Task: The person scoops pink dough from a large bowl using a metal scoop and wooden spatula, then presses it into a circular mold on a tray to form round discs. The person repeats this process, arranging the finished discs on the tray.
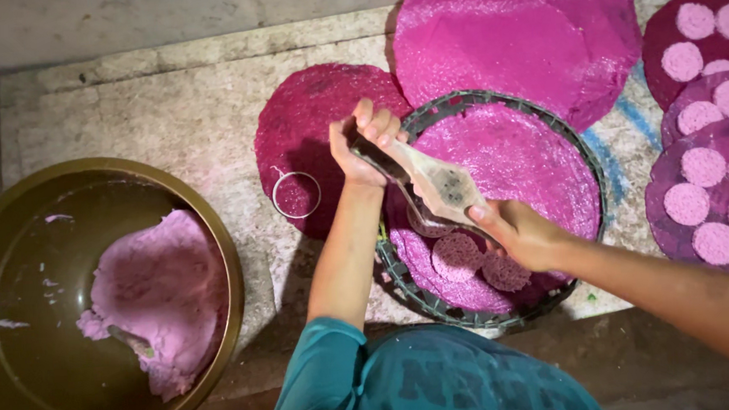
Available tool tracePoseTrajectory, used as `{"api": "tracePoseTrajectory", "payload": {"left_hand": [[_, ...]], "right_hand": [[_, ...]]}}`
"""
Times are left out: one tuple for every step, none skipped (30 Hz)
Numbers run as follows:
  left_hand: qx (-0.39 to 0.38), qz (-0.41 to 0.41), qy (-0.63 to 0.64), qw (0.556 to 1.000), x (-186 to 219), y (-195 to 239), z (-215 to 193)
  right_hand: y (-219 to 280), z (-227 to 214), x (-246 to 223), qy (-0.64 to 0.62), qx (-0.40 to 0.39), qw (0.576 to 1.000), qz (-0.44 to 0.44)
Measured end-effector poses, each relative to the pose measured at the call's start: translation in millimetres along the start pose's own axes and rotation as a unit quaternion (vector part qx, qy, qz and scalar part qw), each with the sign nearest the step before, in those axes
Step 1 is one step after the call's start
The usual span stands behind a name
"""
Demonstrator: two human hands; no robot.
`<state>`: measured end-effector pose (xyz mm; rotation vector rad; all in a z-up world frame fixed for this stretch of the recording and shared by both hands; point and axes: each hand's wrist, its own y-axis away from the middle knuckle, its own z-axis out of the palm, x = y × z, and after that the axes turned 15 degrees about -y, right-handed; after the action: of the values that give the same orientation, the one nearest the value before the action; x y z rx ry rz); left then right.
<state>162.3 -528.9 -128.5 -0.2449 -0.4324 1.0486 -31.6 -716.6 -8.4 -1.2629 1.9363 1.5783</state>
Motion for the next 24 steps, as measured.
{"api": "tracePoseTrajectory", "payload": {"left_hand": [[0.005, 0.002, 0.014, 1.0, -2, 3, 2], [0.027, -0.003, 0.016, 1.0, -8, 6, 4], [0.049, -0.008, 0.017, 0.999, -14, 9, 6], [0.071, -0.013, 0.019, 0.997, -20, 10, 8], [0.085, -0.016, 0.025, 0.996, -26, 10, 9], [0.099, -0.019, 0.032, 0.994, -31, 8, 9], [0.112, -0.021, 0.038, 0.993, -33, 5, 9], [0.095, -0.017, 0.034, 0.995, -34, 2, 8], [0.079, -0.012, 0.03, 0.996, -33, -3, 6], [0.064, -0.007, 0.026, 0.998, -32, -6, 4], [0.061, -0.008, 0.018, 0.998, -30, -6, 3], [0.056, -0.009, 0.009, 0.998, -28, -8, 3], [0.052, -0.01, -0.001, 0.999, -26, -9, 3], [0.064, -0.016, -0.003, 0.998, -24, -10, 4], [0.075, -0.022, -0.004, 0.997, -23, -11, 6], [0.089, -0.027, -0.005, 0.996, -24, -8, 9], [0.085, -0.022, -0.006, 0.996, -25, -8, 13], [0.081, -0.017, -0.006, 0.997, -24, -9, 17], [0.077, -0.012, -0.006, 0.997, -22, -9, 22], [0.062, -0.015, -0.029, 0.998, -18, -13, 27], [0.047, -0.018, -0.052, 0.997, -10, -17, 33], [0.031, -0.021, -0.077, 0.996, -1, -21, 38], [0.035, -0.045, -0.149, 0.987, 10, -24, 42], [0.045, -0.069, -0.221, 0.972, 21, -20, 46]], "right_hand": [[1, -1, 0, -0.011, -0.009, 1.0, 0.008], [4, -3, 1, -0.022, -0.016, 0.999, 0.018], [7, -7, 0, -0.032, -0.024, 0.999, 0.028], [9, -12, -1, -0.017, -0.028, 0.998, 0.054], [10, -17, -2, -0.003, -0.032, 0.996, 0.079], [11, -22, -4, 0.013, -0.036, 0.994, 0.103], [11, -25, -5, 0.037, -0.018, 0.997, 0.068], [11, -27, -5, 0.06, 0.001, 0.998, 0.032], [11, -27, -5, 0.083, 0.02, 0.996, -0.003], [10, -28, -4, 0.075, 0.026, 0.997, 0.002], [11, -26, -2, 0.067, 0.033, 0.997, 0.007], [11, -26, -1, 0.059, 0.04, 0.997, 0.01], [11, -25, 0, 0.024, 0.028, 0.999, 0.019], [9, -24, 1, -0.012, 0.015, 0.999, 0.028], [8, -24, 2, -0.048, 0.002, 0.998, 0.038], [6, -22, 3, -0.011, 0.013, 0.999, 0.029], [4, -20, 5, 0.026, 0.023, 0.999, 0.019], [1, -17, 8, 0.063, 0.033, 0.997, 0.011], [-1, -13, 11, 0.053, 0.042, 0.998, 0.002], [-4, -13, 14, 0.045, 0.055, 0.997, -0.008], [-7, -12, 17, 0.037, 0.067, 0.997, -0.017], [-9, -11, 20, -0.01, 0.066, 0.996, -0.055], [-10, -8, 26, -0.057, 0.064, 0.992, -0.093], [-8, -5, 33, -0.105, 0.057, 0.985, -0.126]]}}
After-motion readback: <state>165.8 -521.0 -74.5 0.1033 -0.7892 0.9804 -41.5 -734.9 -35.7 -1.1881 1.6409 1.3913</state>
